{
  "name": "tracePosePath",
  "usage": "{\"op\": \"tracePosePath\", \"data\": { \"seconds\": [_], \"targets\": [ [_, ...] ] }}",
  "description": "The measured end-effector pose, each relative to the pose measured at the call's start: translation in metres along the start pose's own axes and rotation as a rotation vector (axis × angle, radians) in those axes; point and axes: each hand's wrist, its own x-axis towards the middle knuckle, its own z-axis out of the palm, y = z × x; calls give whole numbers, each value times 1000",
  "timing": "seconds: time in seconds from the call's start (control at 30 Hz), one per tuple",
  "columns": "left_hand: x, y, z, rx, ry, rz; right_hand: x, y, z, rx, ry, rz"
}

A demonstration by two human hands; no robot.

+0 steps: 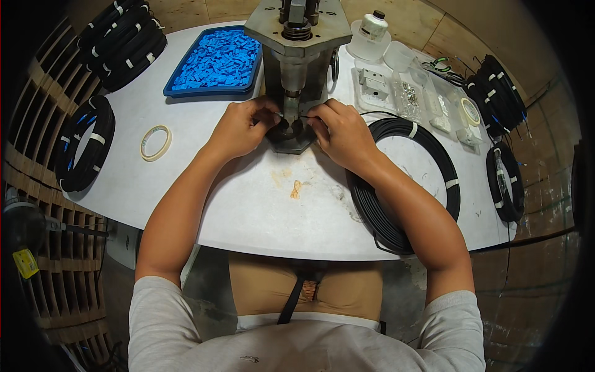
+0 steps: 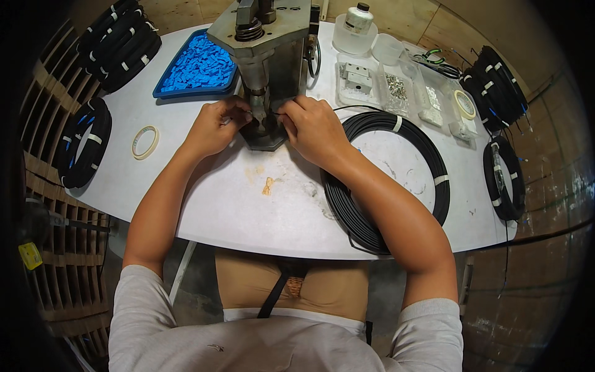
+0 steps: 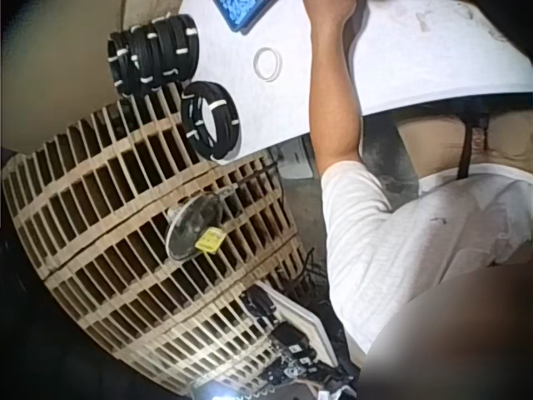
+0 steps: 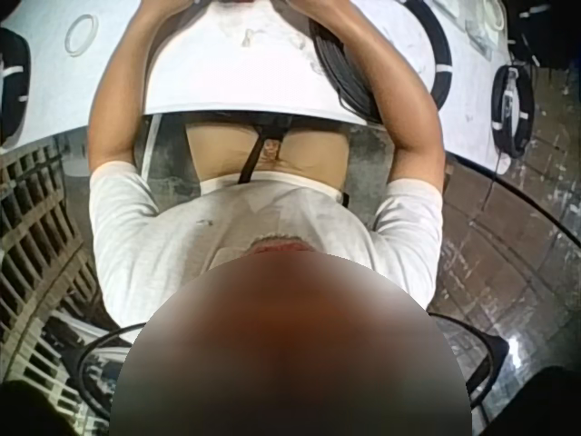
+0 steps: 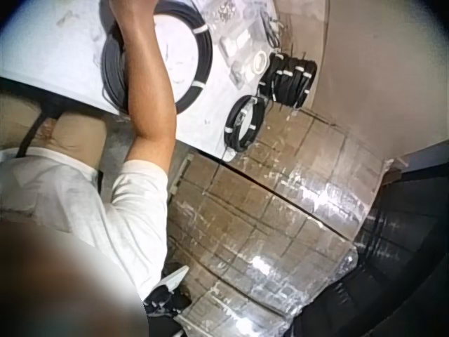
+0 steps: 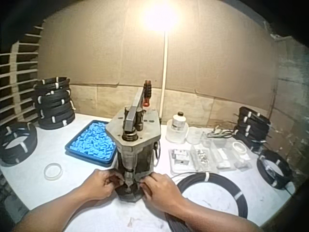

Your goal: Processing the ends of a black coiled cable using an industrial machine.

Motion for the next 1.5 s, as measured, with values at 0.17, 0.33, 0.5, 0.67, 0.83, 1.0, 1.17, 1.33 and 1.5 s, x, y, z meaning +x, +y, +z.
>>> {"op": "tracePosePath", "data": {
  "seconds": [0.17, 0.33, 0.5, 0.67, 0.83, 1.0, 1.17, 1.33, 1.5],
  "targets": [
    [0, 1, -1, -1, -14, -20, -1, 3, 1, 11, -1, -7],
    [-1, -3, 0, -13, -4, 0, -1, 2, 1, 11, 5, -22],
    [0, -1, 0, -16, -17, -27, -1, 0, 0, -8, -7, 0],
    [0, -3, 0, -37, -13, -18, -1, 1, 0, -6, -10, 1],
    [0, 1, -2, -11, -27, -18, -1, 4, 1, 4, 2, -15],
    [0, 0, -1, -13, -12, -4, -1, 3, 1, 1, -4, -2],
    [0, 0, -2, 3, -16, 8, -1, 4, 1, 14, 0, -16],
    [0, -1, -1, 5, -7, 9, -1, 4, 2, 13, 5, -18],
    [0, 1, -1, -22, -13, 0, -1, 4, 2, 14, -1, -22]
  ]
}}
